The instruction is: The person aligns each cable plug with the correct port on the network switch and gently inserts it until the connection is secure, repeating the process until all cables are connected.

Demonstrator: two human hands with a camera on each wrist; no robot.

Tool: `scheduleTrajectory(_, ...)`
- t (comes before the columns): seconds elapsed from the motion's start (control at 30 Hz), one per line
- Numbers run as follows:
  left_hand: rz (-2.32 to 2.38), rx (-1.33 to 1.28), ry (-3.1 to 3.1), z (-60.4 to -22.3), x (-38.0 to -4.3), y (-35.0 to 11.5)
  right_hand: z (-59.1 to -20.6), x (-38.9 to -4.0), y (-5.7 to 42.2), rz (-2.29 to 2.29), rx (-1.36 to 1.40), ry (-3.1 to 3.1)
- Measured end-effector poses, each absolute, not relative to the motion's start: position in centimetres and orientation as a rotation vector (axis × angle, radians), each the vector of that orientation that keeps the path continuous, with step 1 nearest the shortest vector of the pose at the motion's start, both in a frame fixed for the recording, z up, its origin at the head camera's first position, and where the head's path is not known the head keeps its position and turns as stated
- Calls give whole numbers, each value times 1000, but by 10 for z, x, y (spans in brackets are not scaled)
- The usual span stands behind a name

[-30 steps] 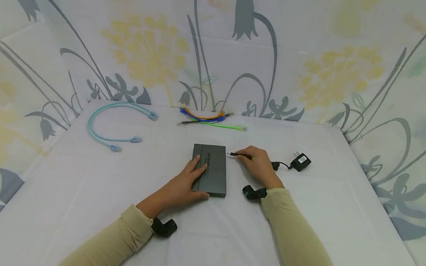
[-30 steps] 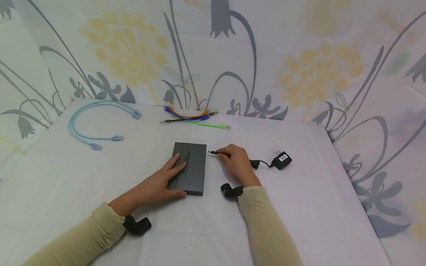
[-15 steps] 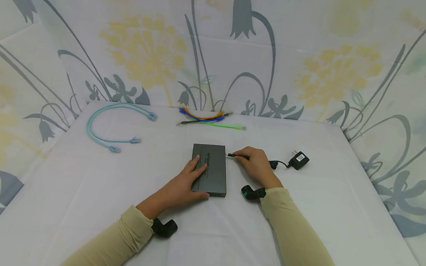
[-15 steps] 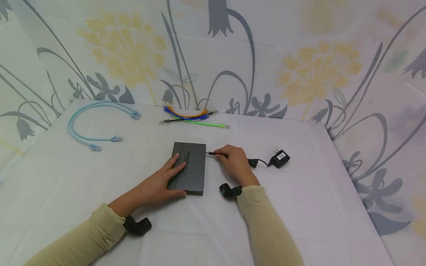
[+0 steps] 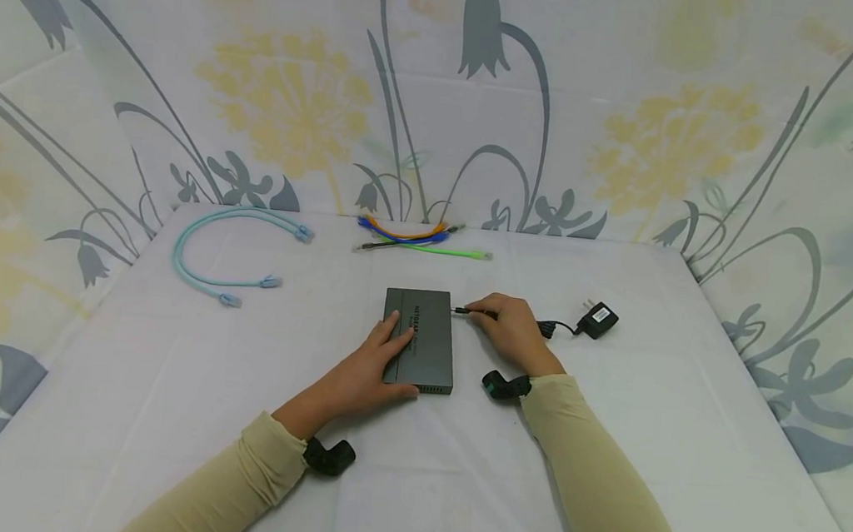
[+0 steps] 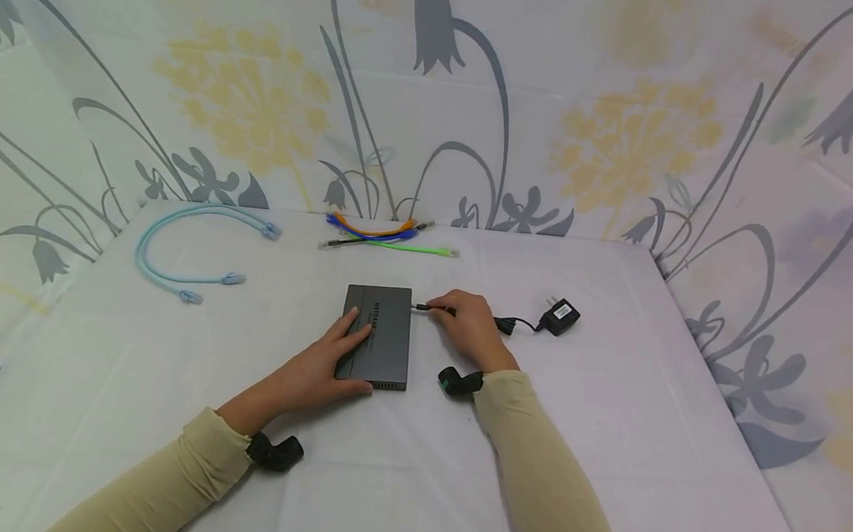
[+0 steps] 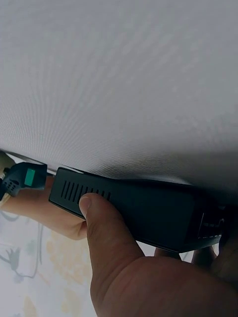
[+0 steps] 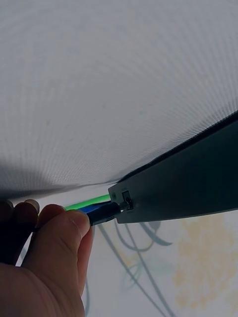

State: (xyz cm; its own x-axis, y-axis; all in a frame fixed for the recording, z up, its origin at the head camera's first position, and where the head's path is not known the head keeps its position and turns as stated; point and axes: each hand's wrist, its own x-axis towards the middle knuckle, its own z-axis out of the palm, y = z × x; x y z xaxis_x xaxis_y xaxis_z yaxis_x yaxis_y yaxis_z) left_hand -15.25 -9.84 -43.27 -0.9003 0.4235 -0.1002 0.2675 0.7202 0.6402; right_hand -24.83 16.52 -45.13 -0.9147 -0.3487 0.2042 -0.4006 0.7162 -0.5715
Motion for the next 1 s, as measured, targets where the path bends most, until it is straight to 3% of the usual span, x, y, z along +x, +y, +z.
scheduleTrajectory(1.0, 946, 559, 2687, -430, -151, -98, -452, -250, 165, 1049, 557, -2826)
